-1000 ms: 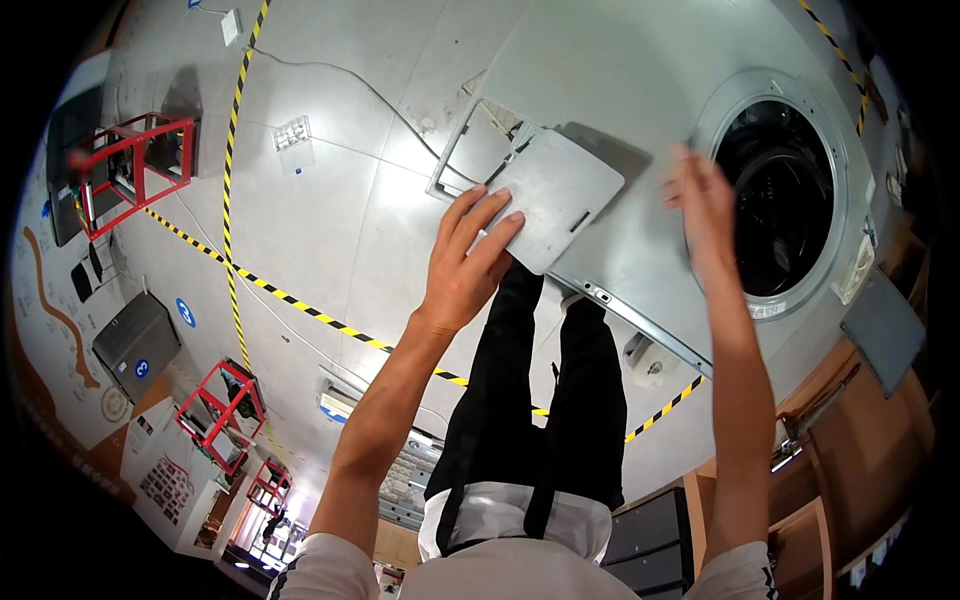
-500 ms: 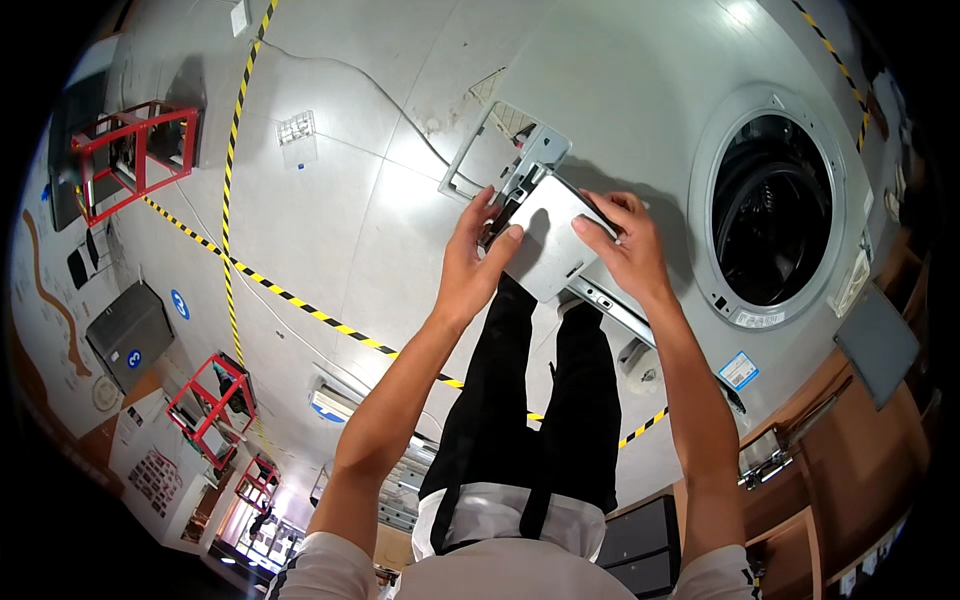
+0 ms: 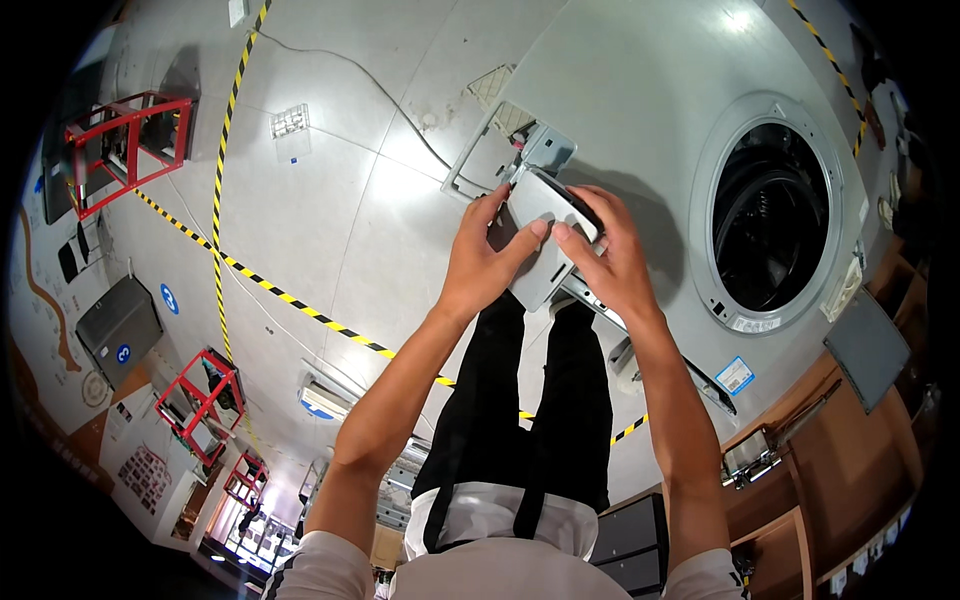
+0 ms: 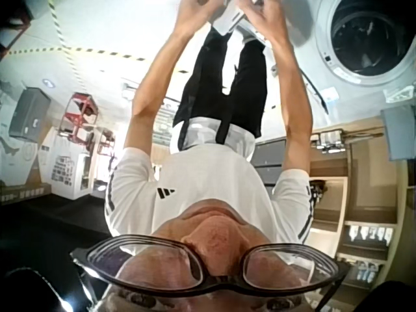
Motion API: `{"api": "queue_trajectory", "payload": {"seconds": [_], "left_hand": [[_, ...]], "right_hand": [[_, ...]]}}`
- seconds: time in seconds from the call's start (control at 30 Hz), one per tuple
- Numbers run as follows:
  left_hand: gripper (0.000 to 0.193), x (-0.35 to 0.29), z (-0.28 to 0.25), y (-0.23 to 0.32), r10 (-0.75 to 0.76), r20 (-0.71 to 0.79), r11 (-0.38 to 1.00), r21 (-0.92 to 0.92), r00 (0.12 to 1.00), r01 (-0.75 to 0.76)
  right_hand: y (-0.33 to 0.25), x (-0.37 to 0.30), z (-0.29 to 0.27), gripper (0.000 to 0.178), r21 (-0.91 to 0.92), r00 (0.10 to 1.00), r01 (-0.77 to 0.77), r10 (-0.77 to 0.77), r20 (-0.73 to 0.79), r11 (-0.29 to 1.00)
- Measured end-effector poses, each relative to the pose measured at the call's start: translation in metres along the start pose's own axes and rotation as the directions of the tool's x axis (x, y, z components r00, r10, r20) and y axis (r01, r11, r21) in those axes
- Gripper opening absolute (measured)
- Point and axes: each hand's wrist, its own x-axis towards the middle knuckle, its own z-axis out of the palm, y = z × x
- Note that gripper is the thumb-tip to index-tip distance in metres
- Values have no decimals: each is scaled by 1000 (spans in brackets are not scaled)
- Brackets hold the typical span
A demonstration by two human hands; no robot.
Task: The person detaches the front panel and detergent drawer of a washing machine, then uses a power drill to remove bolts from the concrete counterweights on top of the drum.
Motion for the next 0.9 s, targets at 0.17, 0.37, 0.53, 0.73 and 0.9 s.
{"api": "queue_trajectory", "payload": {"seconds": [0.17, 0.37, 0.53, 0.73, 0.9], "left_hand": [[73, 1, 3, 12, -15, 25, 992, -124, 1000, 18], [103, 12, -7, 25, -38, 217, 999, 9, 975, 37], [116, 8, -6, 33, 47, 229, 990, 116, 972, -75], [80, 19, -30, 36, -76, 283, 968, -210, 956, 139], [82, 16, -44, 31, -131, 318, 923, -306, 939, 233]], "right_hand": [[-4, 10, -1, 43, 300, 965, -258, 261, 32, 918], [1, 17, 9, 24, 124, 969, -197, 212, -128, 973], [10, 24, 19, 18, 79, 974, -75, 90, -208, 994], [11, 30, 5, 19, 234, 973, -174, 204, -111, 957], [4, 30, -2, 20, 243, 966, -217, 243, -84, 945]]}}
